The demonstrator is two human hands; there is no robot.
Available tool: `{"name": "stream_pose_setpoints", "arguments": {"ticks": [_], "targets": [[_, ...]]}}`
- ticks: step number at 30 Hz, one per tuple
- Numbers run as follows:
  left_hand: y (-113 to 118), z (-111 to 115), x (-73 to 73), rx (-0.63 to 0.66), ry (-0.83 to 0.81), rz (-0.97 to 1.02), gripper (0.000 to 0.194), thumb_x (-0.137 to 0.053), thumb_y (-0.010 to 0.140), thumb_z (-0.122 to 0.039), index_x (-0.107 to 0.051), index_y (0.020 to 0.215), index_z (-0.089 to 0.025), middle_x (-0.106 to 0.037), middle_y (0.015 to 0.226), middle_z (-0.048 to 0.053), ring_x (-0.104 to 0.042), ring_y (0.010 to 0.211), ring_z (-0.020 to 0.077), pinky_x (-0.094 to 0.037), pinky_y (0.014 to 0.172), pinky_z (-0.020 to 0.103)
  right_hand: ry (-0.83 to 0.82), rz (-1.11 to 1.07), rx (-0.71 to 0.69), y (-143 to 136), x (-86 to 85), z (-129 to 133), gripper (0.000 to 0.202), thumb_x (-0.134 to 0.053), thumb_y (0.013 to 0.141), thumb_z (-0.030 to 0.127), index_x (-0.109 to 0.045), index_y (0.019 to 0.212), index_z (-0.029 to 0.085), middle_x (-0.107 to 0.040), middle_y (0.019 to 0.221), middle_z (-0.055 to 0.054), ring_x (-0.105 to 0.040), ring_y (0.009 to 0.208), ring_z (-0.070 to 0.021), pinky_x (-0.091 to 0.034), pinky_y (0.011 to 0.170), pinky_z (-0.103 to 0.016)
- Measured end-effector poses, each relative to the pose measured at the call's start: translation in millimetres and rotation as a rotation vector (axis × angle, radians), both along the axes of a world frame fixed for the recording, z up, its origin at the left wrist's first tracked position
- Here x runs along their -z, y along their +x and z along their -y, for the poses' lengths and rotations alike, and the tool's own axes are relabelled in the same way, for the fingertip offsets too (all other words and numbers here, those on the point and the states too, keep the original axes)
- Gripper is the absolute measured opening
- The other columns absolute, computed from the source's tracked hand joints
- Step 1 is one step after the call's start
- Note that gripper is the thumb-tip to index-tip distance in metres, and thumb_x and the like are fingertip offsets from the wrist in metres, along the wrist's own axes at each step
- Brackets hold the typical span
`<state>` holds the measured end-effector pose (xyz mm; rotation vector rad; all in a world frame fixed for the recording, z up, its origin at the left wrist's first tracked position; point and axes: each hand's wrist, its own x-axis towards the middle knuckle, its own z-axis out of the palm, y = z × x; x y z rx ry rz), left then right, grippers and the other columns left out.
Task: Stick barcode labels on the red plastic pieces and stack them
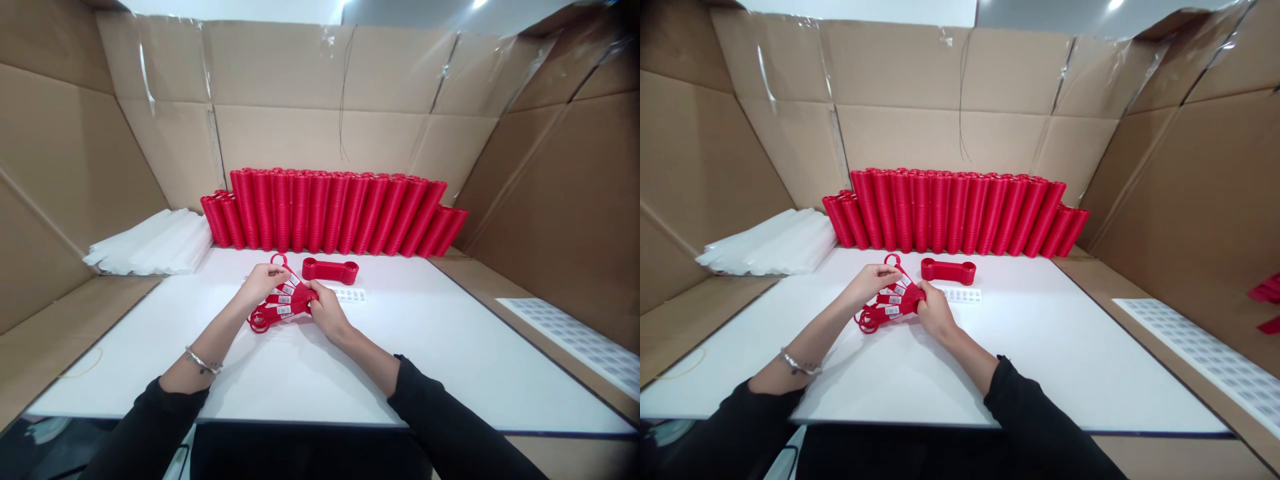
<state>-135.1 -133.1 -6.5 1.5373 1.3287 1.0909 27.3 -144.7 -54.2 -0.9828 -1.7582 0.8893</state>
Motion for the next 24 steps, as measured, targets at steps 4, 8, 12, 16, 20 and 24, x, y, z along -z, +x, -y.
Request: {"name": "stream_pose_setpoints", "arguments": {"ticks": [4, 8, 12, 16, 20, 24], "targets": [[0, -1, 2.0, 0.003, 0.016, -0.026, 0.025, -0.060, 0.065, -0.034, -0.065, 0.074, -0.012, -0.062, 0.063, 0.001, -0.055, 0.058, 0.0127, -0.040, 0.056, 0.024, -0.003, -0.001, -0.002, 0, 0.5, 0, 0.025, -0.033, 0.061, 0.007, -0.051, 0.074, 0.018, -0.059, 0.070, 0.000, -0.052, 0.064, -0.0154, -0.038, 0.059, -0.026], [2, -1, 6.1, -0.026, 0.125, -0.211, 0.024, -0.055, 0.071, -0.036, -0.062, 0.073, -0.014, -0.050, 0.052, -0.003, -0.046, 0.049, 0.0108, -0.033, 0.049, 0.023, 0.008, -0.003, -0.012, 0, 1.0, 0, 0.026, -0.033, 0.061, 0.007, -0.052, 0.075, 0.018, -0.060, 0.071, 0.000, -0.052, 0.064, -0.0156, -0.038, 0.059, -0.026], [7, 4, 8.6, -0.111, 0.402, -0.536, 0.019, -0.055, 0.075, -0.036, -0.059, 0.074, -0.017, -0.051, 0.067, 0.000, -0.048, 0.065, 0.0149, -0.038, 0.063, 0.027, 0.028, -0.010, -0.005, 0, 0.0, 1, 0.026, -0.033, 0.060, 0.008, -0.052, 0.075, 0.019, -0.059, 0.071, 0.000, -0.052, 0.066, -0.0156, -0.039, 0.062, -0.026], [4, 3, 8.9, -0.268, 0.571, -0.671, 0.043, -0.061, 0.072, -0.040, -0.052, 0.108, -0.018, -0.049, 0.103, 0.009, -0.045, 0.094, 0.0233, -0.037, 0.085, 0.037, 0.024, -0.032, -0.013, 0, -1.5, 2, 0.027, -0.033, 0.060, 0.008, -0.052, 0.076, 0.019, -0.060, 0.072, 0.000, -0.053, 0.067, -0.0159, -0.039, 0.063, -0.026], [-9, -2, 5.1, -0.322, 0.508, -0.599, 0.034, -0.050, 0.081, -0.037, -0.052, 0.109, -0.019, -0.051, 0.101, 0.009, -0.047, 0.094, 0.0221, -0.037, 0.087, 0.036, 0.025, -0.029, -0.034, 0, -2.4, 2, 0.028, -0.033, 0.060, 0.007, -0.053, 0.076, 0.018, -0.061, 0.074, -0.001, -0.054, 0.069, -0.0164, -0.040, 0.064, -0.027], [-18, -6, 1.9, -0.272, 0.367, -0.452, 0.022, -0.041, 0.082, -0.026, -0.053, 0.098, -0.019, -0.055, 0.077, 0.002, -0.052, 0.071, 0.0156, -0.042, 0.069, 0.028, 0.019, -0.010, -0.026, 1, -1.3, -1, 0.027, -0.033, 0.060, 0.008, -0.053, 0.075, 0.018, -0.061, 0.073, -0.001, -0.054, 0.067, -0.0162, -0.039, 0.062, -0.026]]}}
